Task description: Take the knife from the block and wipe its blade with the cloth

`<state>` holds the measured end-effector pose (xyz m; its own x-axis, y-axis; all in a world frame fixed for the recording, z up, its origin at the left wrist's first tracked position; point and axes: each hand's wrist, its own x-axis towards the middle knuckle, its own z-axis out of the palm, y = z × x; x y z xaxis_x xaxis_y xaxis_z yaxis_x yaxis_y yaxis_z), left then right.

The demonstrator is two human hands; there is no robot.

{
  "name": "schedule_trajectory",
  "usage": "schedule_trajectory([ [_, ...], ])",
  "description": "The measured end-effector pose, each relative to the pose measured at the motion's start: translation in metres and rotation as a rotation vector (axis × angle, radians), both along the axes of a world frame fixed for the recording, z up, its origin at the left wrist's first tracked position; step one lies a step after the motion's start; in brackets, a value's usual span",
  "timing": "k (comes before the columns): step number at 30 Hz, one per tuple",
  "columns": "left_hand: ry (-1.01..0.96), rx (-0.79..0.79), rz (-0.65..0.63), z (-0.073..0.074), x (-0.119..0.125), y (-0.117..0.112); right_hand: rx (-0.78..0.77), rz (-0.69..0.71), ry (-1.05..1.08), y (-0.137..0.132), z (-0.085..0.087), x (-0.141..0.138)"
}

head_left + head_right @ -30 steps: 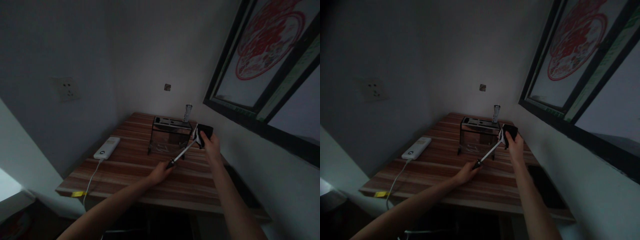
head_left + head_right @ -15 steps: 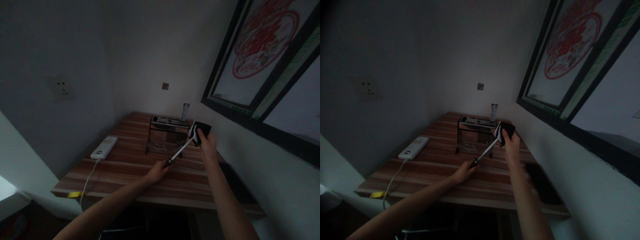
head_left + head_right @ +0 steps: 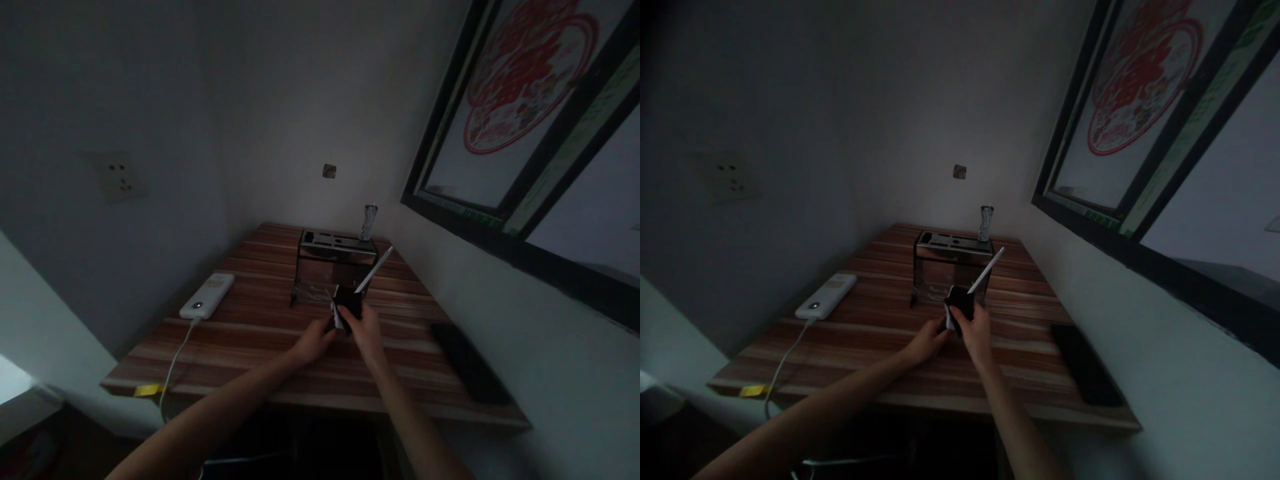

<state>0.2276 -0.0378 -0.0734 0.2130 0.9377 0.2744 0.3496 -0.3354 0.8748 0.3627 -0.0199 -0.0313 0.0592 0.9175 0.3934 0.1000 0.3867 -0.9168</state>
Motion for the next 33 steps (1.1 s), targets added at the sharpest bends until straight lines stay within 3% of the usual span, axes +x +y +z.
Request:
schedule_trajectory([
  [4, 0.002, -0.016, 0.000, -0.003, -0.001, 0.003, -0.021, 0.007, -0.010, -0.005, -0.015, -0.005],
  [15, 0.014, -0.012, -0.029, -0.006, 0.000, 0.004, -0.043, 0.007, -0.019, -0.001, -0.021, 0.000],
  [26, 0.041, -0.048, -0.004, -0.006, 0.000, 0.005, -0.027, -0.021, -0.045, -0.001, -0.019, -0.002],
  [33, 0.054, -0.042, -0.010, -0.005, 0.000, 0.004, -0.024, -0.033, -0.029, 0.003, -0.005, 0.006],
])
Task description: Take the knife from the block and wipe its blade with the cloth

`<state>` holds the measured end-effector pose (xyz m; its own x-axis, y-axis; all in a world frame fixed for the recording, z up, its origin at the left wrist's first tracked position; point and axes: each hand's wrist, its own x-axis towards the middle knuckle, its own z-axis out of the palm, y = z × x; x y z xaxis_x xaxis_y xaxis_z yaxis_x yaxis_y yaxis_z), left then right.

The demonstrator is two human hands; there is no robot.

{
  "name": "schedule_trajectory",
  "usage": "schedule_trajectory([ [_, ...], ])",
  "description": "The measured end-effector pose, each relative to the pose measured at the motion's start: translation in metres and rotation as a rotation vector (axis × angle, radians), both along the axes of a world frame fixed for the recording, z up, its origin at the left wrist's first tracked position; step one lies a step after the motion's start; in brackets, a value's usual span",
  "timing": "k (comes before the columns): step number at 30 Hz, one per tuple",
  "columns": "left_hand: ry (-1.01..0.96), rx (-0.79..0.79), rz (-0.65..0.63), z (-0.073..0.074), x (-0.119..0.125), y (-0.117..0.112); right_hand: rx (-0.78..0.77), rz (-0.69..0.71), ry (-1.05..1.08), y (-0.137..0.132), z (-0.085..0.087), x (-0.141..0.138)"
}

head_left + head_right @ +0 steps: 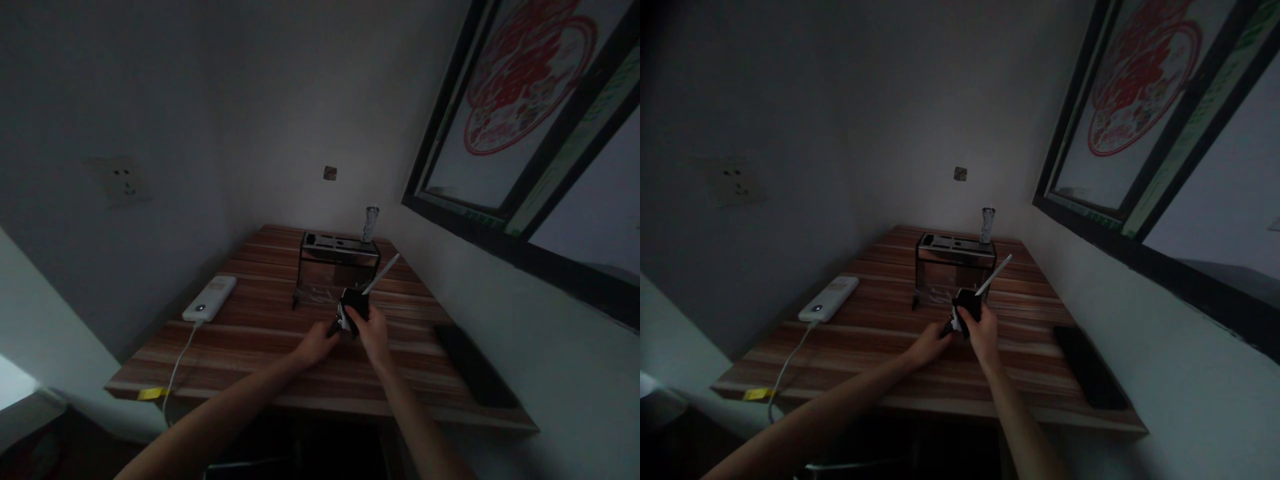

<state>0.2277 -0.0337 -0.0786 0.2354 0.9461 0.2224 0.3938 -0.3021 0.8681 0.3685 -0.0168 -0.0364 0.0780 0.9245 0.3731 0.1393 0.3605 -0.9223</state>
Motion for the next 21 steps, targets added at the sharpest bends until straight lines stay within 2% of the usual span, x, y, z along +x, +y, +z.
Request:
schedule_trajectory([
  [9, 0.044, 0.025, -0.010, 0.002, 0.000, -0.002, 0.034, -0.070, 0.031, 0.018, 0.030, 0.031],
  [21, 0.091, 0.018, -0.023, 0.002, -0.001, -0.003, 0.173, -0.202, 0.134, 0.047, 0.073, 0.068],
])
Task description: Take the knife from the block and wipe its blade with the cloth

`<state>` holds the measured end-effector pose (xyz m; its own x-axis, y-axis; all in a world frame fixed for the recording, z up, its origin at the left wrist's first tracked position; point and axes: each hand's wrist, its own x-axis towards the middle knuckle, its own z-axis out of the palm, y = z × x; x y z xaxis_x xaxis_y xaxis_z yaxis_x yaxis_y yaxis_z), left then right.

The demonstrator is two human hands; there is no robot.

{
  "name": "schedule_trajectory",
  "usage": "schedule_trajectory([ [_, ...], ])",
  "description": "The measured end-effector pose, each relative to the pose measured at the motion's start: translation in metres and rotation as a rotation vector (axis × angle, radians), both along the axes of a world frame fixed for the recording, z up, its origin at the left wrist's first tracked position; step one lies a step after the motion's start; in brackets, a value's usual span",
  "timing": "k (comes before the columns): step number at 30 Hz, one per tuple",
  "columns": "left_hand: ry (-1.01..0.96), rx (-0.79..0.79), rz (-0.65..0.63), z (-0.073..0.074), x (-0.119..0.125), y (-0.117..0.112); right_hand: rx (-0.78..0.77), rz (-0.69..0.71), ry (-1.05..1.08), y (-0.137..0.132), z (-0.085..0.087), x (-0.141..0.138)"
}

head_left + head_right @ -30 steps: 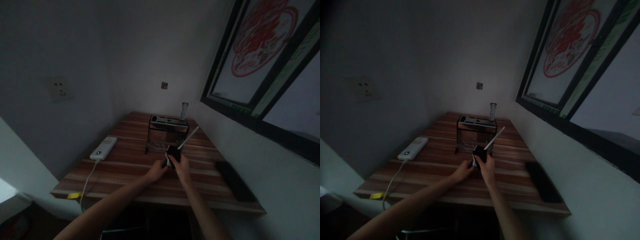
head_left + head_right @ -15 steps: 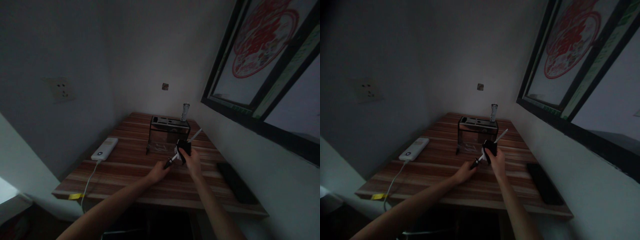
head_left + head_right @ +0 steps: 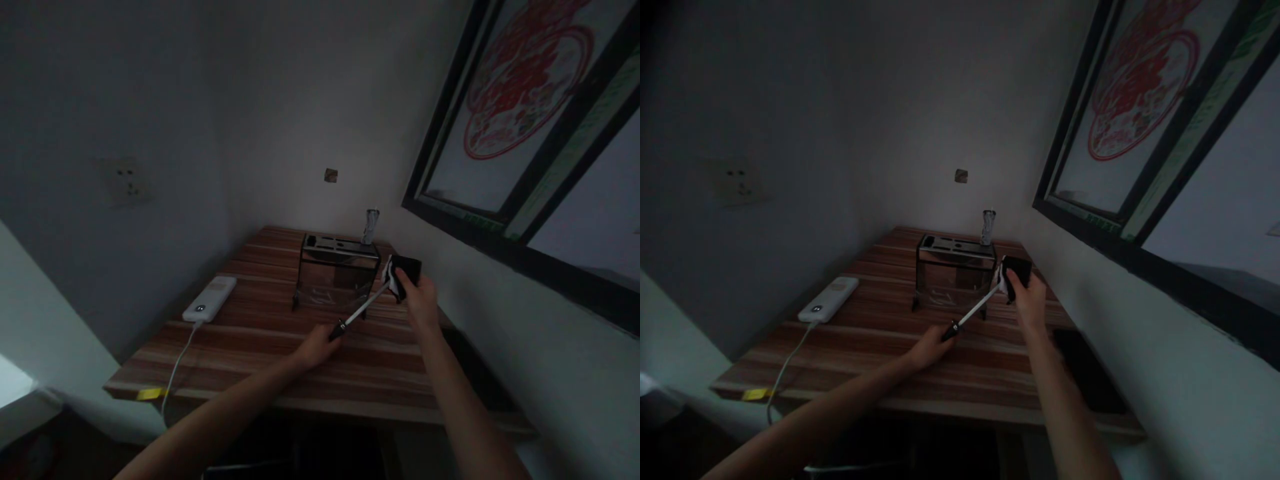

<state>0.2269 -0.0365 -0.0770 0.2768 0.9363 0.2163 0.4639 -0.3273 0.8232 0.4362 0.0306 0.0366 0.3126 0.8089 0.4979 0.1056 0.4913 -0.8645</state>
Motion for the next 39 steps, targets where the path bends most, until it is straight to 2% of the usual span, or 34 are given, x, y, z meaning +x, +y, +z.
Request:
schedule_trajectory([
  [13, 0.015, 0.011, -0.008, 0.002, 0.000, -0.002, 0.117, -0.002, 0.177, 0.012, 0.021, 0.006],
  [18, 0.022, 0.008, -0.061, 0.004, -0.002, -0.005, 0.262, -0.032, 0.443, 0.015, 0.045, 0.028],
  [21, 0.019, 0.008, -0.081, 0.006, -0.002, -0.007, 0.264, -0.041, 0.579, 0.012, 0.044, 0.045],
  [23, 0.009, 0.005, -0.067, 0.007, -0.002, -0.007, 0.179, -0.041, 0.635, 0.006, 0.031, 0.049],
  [25, -0.006, -0.004, -0.035, 0.006, -0.001, -0.006, 0.044, -0.013, 0.673, -0.003, 0.007, 0.043],
  [29, -0.044, -0.014, 0.052, 0.004, 0.000, -0.003, -0.107, 0.067, 0.652, -0.028, -0.055, 0.002],
  [32, -0.064, 0.015, 0.093, 0.004, -0.001, -0.002, -0.215, 0.160, 0.622, -0.045, -0.088, -0.034],
  [35, -0.068, 0.038, 0.101, 0.005, -0.003, -0.003, -0.245, 0.194, 0.634, -0.054, -0.101, -0.054],
  [39, -0.083, 0.069, 0.089, 0.008, -0.004, -0.007, -0.244, 0.188, 0.660, -0.056, -0.101, -0.058],
])
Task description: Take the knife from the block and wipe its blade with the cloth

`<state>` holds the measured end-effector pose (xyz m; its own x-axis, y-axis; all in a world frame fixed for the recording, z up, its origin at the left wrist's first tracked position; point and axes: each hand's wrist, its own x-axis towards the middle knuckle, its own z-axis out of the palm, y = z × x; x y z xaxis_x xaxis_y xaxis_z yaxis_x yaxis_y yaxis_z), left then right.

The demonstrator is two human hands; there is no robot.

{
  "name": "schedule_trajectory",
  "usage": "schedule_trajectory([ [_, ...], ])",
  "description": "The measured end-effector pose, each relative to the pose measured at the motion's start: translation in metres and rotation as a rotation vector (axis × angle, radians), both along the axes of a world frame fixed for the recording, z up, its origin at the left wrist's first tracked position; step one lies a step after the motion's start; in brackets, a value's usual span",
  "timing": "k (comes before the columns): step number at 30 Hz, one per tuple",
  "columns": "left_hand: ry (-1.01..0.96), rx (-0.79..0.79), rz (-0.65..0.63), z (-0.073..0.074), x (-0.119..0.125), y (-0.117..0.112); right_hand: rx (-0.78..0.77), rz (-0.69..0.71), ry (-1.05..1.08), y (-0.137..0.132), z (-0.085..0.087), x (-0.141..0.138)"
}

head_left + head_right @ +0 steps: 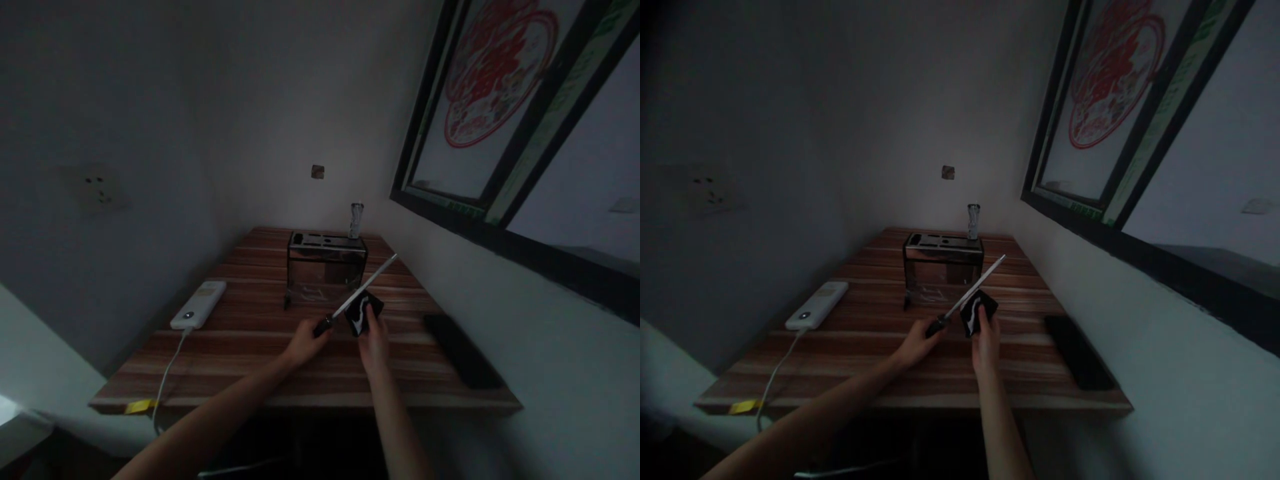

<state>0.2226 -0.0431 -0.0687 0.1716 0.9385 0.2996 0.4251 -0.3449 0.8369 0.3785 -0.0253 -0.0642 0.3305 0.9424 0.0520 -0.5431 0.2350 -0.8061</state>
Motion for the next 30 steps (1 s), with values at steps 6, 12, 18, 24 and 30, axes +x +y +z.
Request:
schedule_trajectory([
  [6, -0.010, 0.036, -0.004, 0.001, -0.001, -0.002, 0.022, -0.004, -0.006, -0.005, -0.001, -0.001],
  [12, 0.017, 0.064, 0.019, 0.000, 0.000, -0.002, 0.049, 0.005, -0.060, -0.007, -0.001, -0.005],
  [18, 0.103, 0.079, -0.020, 0.002, 0.001, -0.004, 0.069, -0.009, -0.197, -0.004, -0.007, -0.008],
  [24, 0.200, 0.070, -0.048, 0.003, 0.002, -0.006, 0.093, 0.060, -0.373, -0.009, -0.004, -0.011],
  [30, 0.276, 0.043, -0.069, 0.004, 0.001, -0.007, 0.092, 0.100, -0.474, -0.008, -0.004, -0.010],
])
